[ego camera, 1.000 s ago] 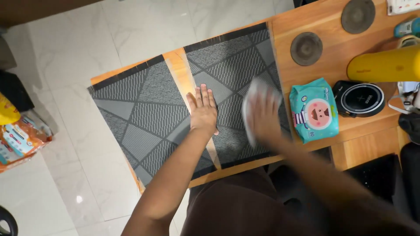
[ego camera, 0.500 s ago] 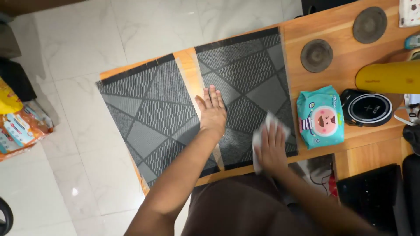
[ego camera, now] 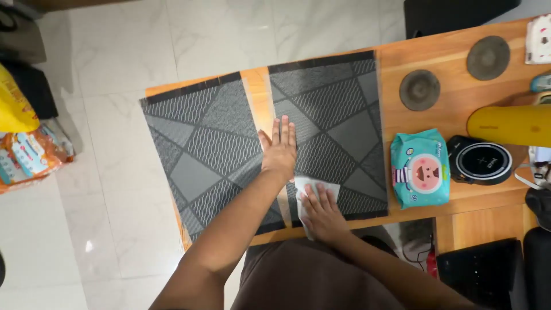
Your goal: Cleaning placemats and desk items with wet wipes.
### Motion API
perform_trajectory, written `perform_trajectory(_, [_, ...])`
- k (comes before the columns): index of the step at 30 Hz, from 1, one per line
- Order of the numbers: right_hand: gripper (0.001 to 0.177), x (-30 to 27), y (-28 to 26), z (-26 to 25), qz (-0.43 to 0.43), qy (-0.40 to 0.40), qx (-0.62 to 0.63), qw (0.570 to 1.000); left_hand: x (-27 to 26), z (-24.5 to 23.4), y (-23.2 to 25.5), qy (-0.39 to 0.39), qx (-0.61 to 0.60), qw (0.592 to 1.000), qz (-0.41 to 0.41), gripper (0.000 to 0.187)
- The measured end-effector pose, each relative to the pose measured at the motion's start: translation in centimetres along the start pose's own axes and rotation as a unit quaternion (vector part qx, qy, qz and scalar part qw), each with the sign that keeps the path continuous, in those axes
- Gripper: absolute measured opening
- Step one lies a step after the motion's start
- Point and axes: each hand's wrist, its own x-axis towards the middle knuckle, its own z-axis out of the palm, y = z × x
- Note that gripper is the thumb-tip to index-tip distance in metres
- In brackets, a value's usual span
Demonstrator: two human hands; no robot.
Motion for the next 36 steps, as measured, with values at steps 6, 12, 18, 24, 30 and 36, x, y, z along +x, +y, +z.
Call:
perform_trajectory(6, [0.068, 12.7, 8.8, -5.8, 0.154, 0.186, -0.037, 0.97, 0.6, 1.5, 0.2, -0.007, -0.046, 0.998, -0.033, 0.155])
perform_trajectory(12, [0.07, 5.4, 3.7, -4.8, 0.076, 0.086, -0.101, 0.988, 1.0, 1.6, -0.3, 0.013, -0.028, 1.0, 0.001, 0.156])
perform_trajectory(18, [0.051, -5.5, 4.8, 1.6, 0.032, -0.021, 0.083, 0.996, -1.9, 4.5, -4.0, 0.073, -0.076, 0.993, 0.044, 0.145])
perform_trajectory(24, [0.028, -3.0, 6.6, -6.9, 0.204, 0.17, 0.157, 0.951, -10.7, 11.3, -8.3, 0.164, -0.216, 0.953, -0.138, 0.133])
perform_trajectory(30, [0.099, -0.5, 2.9, -11.1, 0.294, -0.22, 0.016, 0.93, -12.7, 10.8, -8.1, -0.026, -0.136, 0.982, -0.132, 0.148])
perform_trajectory(36, [0.111, 0.2, 2.2, -10.2, 0.312, -0.221, 0.012, 0.924, -12.8, 10.5, -8.4, -0.016, -0.115, 0.988, -0.106, 0.148])
